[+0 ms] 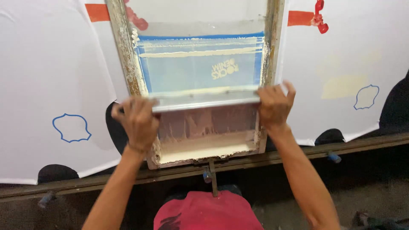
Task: The person uses a squeegee to pull white ink across a screen printing frame stretched over a white t-shirt. After completing the print, the person lifts the frame and walks to another area of the workshop.
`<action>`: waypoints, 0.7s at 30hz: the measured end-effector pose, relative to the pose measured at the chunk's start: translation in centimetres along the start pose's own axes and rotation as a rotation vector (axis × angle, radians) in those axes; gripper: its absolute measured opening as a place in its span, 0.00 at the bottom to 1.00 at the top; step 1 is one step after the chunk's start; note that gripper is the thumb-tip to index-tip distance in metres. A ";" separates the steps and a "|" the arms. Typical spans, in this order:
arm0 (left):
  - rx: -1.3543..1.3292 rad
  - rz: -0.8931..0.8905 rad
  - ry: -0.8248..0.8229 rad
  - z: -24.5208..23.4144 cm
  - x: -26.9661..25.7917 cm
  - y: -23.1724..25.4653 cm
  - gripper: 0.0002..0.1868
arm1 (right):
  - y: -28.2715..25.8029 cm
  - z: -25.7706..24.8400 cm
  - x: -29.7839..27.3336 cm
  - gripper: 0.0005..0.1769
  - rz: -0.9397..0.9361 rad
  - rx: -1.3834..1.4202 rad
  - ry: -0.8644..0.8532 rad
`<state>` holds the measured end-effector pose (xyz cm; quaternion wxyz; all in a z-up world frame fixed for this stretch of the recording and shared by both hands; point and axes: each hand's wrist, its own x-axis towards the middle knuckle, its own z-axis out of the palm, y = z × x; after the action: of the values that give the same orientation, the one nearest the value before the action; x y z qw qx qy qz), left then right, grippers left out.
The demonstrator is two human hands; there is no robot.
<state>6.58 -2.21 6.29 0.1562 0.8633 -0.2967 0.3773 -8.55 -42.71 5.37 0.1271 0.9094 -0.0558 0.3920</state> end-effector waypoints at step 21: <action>-0.193 -0.024 0.102 5.8 7.2 -2.4 0.10 | 1.0 1.1 10.4 0.10 0.029 0.149 0.002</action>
<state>15.22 -6.09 7.70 0.2581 0.8275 -0.3129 0.3884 -0.83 -43.96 12.39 0.0534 0.9152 -0.0394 0.3975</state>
